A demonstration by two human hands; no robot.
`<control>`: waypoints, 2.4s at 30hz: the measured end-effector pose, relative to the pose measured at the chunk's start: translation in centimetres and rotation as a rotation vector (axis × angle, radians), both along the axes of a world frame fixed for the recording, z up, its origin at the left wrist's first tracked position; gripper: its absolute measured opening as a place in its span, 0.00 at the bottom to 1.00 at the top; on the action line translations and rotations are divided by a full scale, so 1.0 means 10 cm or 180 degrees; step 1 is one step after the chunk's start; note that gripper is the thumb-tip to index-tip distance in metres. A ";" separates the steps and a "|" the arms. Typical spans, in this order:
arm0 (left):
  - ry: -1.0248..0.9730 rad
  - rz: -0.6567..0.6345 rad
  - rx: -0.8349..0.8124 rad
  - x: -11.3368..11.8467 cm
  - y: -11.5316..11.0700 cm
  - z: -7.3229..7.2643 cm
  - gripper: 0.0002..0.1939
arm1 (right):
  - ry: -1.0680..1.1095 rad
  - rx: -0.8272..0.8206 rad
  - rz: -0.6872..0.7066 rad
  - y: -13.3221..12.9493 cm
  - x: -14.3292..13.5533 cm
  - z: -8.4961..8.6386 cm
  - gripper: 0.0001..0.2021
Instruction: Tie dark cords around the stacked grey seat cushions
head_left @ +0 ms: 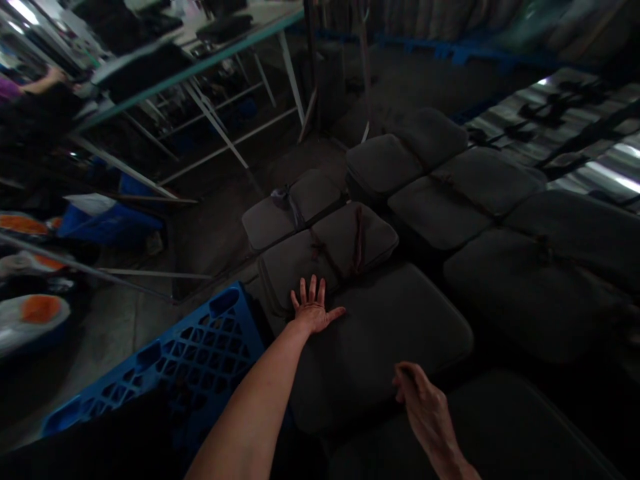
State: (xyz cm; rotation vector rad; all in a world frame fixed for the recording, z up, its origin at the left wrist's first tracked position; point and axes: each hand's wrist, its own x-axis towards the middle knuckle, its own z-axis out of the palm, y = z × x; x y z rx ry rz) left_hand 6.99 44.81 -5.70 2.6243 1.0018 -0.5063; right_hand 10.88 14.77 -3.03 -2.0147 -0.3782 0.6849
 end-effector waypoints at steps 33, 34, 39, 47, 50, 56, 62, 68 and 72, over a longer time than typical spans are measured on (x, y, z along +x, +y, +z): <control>-0.2501 0.1145 -0.0452 0.62 -0.45 0.28 0.07 | 0.0367 0.0787 -0.0124 -0.89 -0.26 0.03 0.24; -0.2583 0.1154 -0.0567 0.50 -0.48 0.27 0.07 | 0.0364 0.0788 -0.0167 -0.93 -0.28 0.03 0.24; -0.2818 0.1332 -0.1044 0.06 -0.57 0.20 0.14 | 0.0259 0.0826 -0.0155 -1.00 -0.37 0.10 0.20; -0.2716 0.1628 -0.1393 -0.04 -0.53 0.05 0.17 | -0.0041 0.0997 0.0056 -0.71 -0.41 0.18 0.12; -0.2621 0.1655 -0.1428 -0.05 -0.55 0.00 0.15 | 0.0000 0.0956 0.0029 -0.68 -0.44 0.15 0.12; -0.2581 0.1707 -0.1321 -0.02 -0.42 0.01 0.13 | -0.0070 0.0898 -0.0006 -0.76 -0.55 0.23 0.10; -0.2648 0.1081 -0.1194 0.00 -0.57 0.33 0.11 | -0.0021 0.0934 0.0241 -0.47 -0.39 0.16 0.12; -0.2631 -0.0096 -0.1241 -0.38 -1.34 0.59 0.12 | 0.0324 0.0877 0.0090 -0.06 -0.06 -0.06 0.19; -0.2623 0.0021 -0.0699 -0.64 -1.62 0.49 0.15 | 0.0616 0.0637 -0.0031 -0.04 0.10 -0.12 0.19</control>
